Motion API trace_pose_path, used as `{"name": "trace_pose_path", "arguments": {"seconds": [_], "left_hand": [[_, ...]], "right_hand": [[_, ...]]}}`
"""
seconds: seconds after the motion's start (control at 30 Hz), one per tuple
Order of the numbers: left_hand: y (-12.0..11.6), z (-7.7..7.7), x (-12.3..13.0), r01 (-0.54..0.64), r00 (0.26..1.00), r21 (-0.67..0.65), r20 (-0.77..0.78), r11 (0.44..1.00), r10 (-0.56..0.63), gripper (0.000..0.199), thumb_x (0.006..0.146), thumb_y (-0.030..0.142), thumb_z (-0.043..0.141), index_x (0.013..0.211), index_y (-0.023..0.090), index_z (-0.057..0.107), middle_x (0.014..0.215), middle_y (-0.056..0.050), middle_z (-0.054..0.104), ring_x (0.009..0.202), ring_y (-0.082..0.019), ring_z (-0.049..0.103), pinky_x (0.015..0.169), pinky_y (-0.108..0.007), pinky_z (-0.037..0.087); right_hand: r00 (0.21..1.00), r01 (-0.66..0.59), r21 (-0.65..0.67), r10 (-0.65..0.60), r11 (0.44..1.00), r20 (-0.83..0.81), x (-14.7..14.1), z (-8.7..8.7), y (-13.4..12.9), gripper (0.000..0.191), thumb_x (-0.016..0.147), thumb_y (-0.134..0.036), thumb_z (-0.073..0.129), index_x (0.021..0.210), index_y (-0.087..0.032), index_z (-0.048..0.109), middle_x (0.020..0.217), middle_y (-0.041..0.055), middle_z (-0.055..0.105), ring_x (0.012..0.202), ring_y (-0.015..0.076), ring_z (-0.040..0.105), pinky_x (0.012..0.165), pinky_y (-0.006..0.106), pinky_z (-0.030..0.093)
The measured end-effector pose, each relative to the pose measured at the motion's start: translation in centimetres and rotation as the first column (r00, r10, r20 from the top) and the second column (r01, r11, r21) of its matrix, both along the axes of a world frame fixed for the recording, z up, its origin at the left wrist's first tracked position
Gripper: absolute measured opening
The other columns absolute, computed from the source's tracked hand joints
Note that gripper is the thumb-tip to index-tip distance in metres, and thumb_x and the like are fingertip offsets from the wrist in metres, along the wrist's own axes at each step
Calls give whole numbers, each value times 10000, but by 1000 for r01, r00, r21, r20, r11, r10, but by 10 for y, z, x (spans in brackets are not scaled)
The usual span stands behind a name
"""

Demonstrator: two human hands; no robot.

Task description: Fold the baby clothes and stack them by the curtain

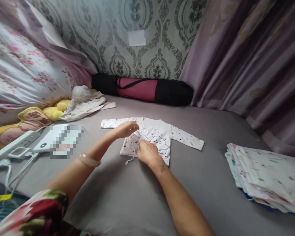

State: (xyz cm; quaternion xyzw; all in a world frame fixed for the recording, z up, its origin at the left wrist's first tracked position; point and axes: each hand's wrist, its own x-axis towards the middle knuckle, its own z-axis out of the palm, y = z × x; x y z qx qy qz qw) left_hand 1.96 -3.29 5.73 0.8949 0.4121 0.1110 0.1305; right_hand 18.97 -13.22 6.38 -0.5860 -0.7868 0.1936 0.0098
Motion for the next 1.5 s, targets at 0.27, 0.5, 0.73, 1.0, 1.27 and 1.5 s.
{"name": "trace_pose_path", "arguments": {"seconds": [0.27,0.5,0.73,1.0,1.27,1.5], "left_hand": [[63,-11,48,142,963,-113,-213,983,-164,484,703,-34,506,1111,158,682,1141,-77,686,997,-163,625,854,-197,450],[83,-11,49,97,940,-249,-294,964,-171,374,623,96,625,977,177,714,903,-21,713,707,-136,578,609,-191,411],[83,-17,48,55,980,-154,-183,987,-83,212,637,124,591,822,156,690,738,-16,656,697,-149,558,631,-215,424],[62,-45,48,-124,986,-15,109,992,125,367,722,37,485,1067,111,587,1051,-115,564,892,-174,589,852,-294,490],[71,-33,47,-60,994,-185,80,981,76,462,662,14,496,1084,116,655,1189,-120,581,899,-157,621,826,-240,501],[80,-10,45,-8,999,-420,-39,907,-9,465,714,73,462,1132,137,655,842,-46,700,589,-124,586,557,-219,458]], "right_hand": [[999,48,-4,-48,999,8,3,6,2,259,836,-140,445,1032,-158,613,994,132,698,910,245,638,687,281,357],[984,92,-33,-96,995,-147,22,16,11,186,822,-187,457,933,-199,605,915,80,679,820,204,589,617,259,303],[982,104,-34,-108,994,-154,23,20,10,196,821,-202,456,953,-210,601,912,65,668,796,192,572,614,257,297],[993,21,-17,-23,1000,-116,14,15,5,203,850,-147,431,985,-192,575,922,80,676,837,195,591,639,259,295],[999,-29,-45,27,999,-28,6,7,3,228,898,-181,423,1033,-190,606,1033,103,697,947,220,627,691,278,326],[999,-38,-44,37,998,-38,12,4,7,238,897,-198,415,1002,-195,628,1012,102,706,954,230,633,686,284,334]]}}
